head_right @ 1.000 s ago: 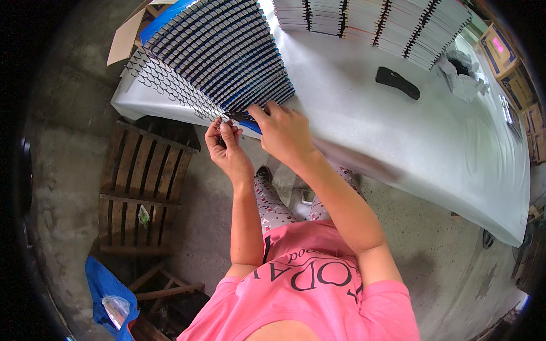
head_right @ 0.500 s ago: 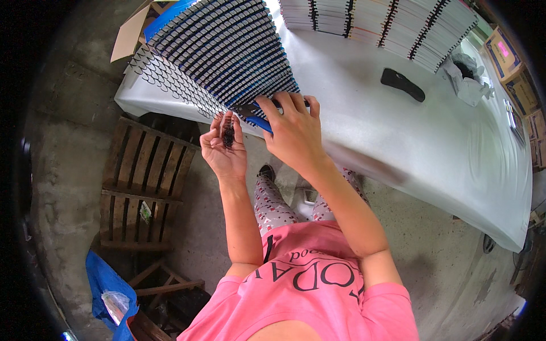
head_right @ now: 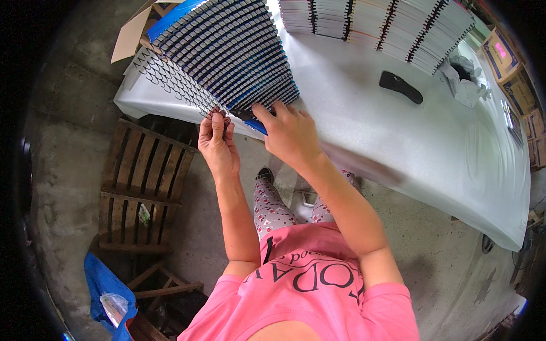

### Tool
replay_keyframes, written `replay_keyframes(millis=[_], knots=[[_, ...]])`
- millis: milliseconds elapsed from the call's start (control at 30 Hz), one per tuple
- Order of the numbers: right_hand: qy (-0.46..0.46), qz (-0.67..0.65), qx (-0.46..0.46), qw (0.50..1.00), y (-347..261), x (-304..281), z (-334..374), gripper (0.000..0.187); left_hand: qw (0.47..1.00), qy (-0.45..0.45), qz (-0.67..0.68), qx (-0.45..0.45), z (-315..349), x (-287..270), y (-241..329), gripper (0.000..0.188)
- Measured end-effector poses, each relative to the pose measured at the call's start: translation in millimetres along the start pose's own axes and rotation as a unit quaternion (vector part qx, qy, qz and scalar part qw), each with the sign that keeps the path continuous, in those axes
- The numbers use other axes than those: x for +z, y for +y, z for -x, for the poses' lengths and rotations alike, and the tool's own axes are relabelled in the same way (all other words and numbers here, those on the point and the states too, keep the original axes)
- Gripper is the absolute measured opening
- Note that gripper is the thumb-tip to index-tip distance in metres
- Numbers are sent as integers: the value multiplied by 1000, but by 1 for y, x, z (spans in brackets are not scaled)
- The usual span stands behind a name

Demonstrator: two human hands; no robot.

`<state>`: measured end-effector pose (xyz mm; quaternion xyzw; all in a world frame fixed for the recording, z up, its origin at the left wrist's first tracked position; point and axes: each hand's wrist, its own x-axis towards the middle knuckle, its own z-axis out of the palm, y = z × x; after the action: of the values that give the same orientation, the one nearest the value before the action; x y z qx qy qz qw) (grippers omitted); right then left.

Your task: The person uses a pair of shears to clip the excess metal wire from the spiral binding of a stack of notebooks on a table.

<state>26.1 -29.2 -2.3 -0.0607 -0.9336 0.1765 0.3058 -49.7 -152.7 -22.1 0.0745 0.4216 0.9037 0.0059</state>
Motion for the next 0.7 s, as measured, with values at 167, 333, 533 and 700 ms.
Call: replay_keyframes(millis=[167,333,533,700], knots=[[-22,-45,46,998,0,-3,6,44,994,20,-94,43,1,2,5,25],[62,12,-22,998,-5,-14,0,48,993,-4,-113,45,1,-3,8,27],[40,40,-9,998,-13,-10,-8,49,992,-12,-120,42,2,-5,7,23],[19,38,-14,999,-15,-13,-9,44,994,-24,-100,44,3,-6,4,19]])
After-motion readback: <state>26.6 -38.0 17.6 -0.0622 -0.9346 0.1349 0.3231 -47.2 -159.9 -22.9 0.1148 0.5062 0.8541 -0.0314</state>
